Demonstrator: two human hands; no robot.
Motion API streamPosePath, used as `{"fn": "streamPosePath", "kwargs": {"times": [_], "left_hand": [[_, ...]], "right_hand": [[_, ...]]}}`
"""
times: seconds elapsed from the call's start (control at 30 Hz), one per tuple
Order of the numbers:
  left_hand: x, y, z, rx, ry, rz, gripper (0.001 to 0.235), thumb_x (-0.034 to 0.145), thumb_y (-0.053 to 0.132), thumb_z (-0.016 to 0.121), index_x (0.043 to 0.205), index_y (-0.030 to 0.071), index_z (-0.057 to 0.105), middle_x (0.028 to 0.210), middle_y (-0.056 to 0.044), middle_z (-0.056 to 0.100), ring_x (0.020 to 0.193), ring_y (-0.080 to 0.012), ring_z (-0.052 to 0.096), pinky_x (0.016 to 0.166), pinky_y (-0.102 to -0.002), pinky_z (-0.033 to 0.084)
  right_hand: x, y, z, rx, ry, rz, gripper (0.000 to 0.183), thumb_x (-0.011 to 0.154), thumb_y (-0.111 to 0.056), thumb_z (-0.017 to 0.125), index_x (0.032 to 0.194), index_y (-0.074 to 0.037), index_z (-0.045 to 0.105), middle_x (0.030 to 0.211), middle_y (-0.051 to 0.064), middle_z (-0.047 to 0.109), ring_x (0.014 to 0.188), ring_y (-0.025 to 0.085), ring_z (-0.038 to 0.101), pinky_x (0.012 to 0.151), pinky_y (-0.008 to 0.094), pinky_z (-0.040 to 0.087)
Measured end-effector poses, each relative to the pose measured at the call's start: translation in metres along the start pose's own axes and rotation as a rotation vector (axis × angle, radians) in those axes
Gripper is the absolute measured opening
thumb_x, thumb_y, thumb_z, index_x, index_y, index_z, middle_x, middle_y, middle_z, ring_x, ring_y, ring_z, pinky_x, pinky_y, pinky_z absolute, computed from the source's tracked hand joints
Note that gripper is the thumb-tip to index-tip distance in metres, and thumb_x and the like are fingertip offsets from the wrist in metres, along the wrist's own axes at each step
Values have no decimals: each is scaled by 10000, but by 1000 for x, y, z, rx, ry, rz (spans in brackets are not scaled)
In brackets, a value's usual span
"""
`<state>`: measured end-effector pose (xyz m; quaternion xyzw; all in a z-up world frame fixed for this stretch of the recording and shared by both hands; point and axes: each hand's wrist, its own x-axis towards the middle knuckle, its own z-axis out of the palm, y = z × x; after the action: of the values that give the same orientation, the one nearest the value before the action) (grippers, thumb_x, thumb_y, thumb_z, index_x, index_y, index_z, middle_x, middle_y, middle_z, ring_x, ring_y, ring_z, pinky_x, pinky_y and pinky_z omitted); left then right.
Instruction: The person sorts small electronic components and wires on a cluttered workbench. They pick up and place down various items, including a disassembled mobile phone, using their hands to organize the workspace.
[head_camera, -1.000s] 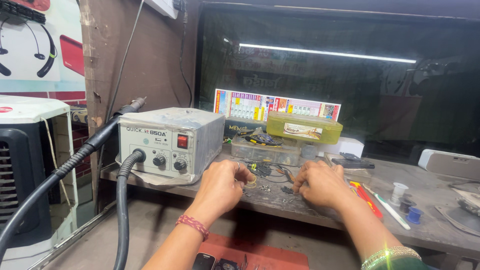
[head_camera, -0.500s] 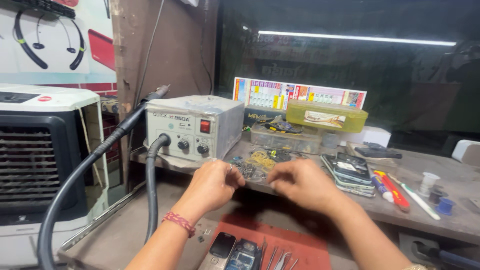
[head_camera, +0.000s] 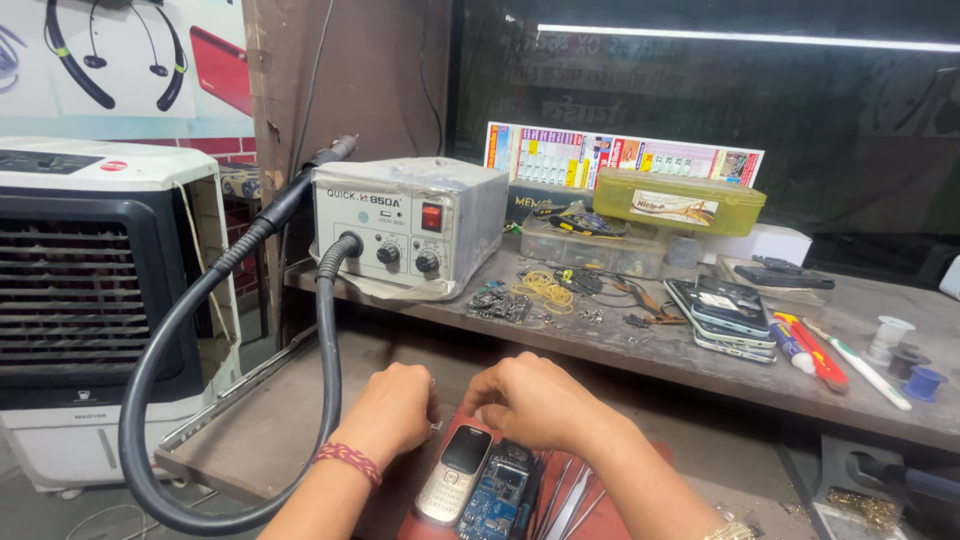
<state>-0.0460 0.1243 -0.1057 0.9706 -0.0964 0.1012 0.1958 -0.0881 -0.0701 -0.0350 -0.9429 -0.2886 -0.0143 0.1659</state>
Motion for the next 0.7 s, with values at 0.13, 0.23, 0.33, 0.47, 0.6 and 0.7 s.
{"fn": "streamPosePath", "kwargs": {"times": [0.13, 0.23, 0.33, 0.47, 0.6, 0.7], "left_hand": [[0, -5, 12, -36, 20, -47, 123, 760, 41, 764, 819, 132, 821, 956, -174, 748, 964, -348, 731, 892, -418, 579], [0, -4, 12, -64, 25, -66, 123, 765, 36, 756, 823, 126, 817, 956, -170, 752, 962, -345, 733, 887, -414, 581], [3, -7, 10, -71, 24, -71, 132, 751, 25, 759, 827, 118, 814, 950, -161, 758, 952, -329, 742, 882, -403, 587], [5, -9, 9, -43, 57, -28, 169, 753, 2, 735, 832, 124, 821, 940, -156, 764, 936, -326, 749, 875, -398, 589], [2, -5, 3, -67, -40, -46, 151, 702, 43, 814, 834, 117, 803, 954, -135, 770, 953, -305, 750, 889, -384, 587], [-5, 2, 8, -37, -78, -78, 134, 771, 42, 748, 839, 133, 819, 965, -146, 764, 968, -317, 741, 902, -389, 581]], "right_hand": [[4, 0, 7, 40, -4, -35, 235, 792, -83, 662, 995, -107, 779, 818, 105, 783, 750, 221, 784, 749, 350, 597], [6, 3, 9, 14, 15, -14, 247, 794, -79, 668, 1007, -117, 788, 803, 110, 782, 750, 226, 771, 750, 357, 586], [7, 6, 10, 14, 76, -37, 254, 789, -78, 682, 1014, -117, 792, 834, 99, 781, 754, 233, 759, 745, 364, 583], [7, 6, 9, 37, 85, -17, 246, 791, -78, 678, 1006, -116, 790, 856, 85, 786, 751, 225, 768, 743, 360, 588], [5, -1, 9, 31, 53, -2, 245, 790, -65, 662, 997, -107, 788, 791, 117, 791, 737, 215, 768, 742, 355, 587], [2, -3, 11, 70, 51, 9, 235, 790, -68, 667, 987, -103, 789, 823, 100, 784, 704, 208, 775, 733, 343, 593]]}}
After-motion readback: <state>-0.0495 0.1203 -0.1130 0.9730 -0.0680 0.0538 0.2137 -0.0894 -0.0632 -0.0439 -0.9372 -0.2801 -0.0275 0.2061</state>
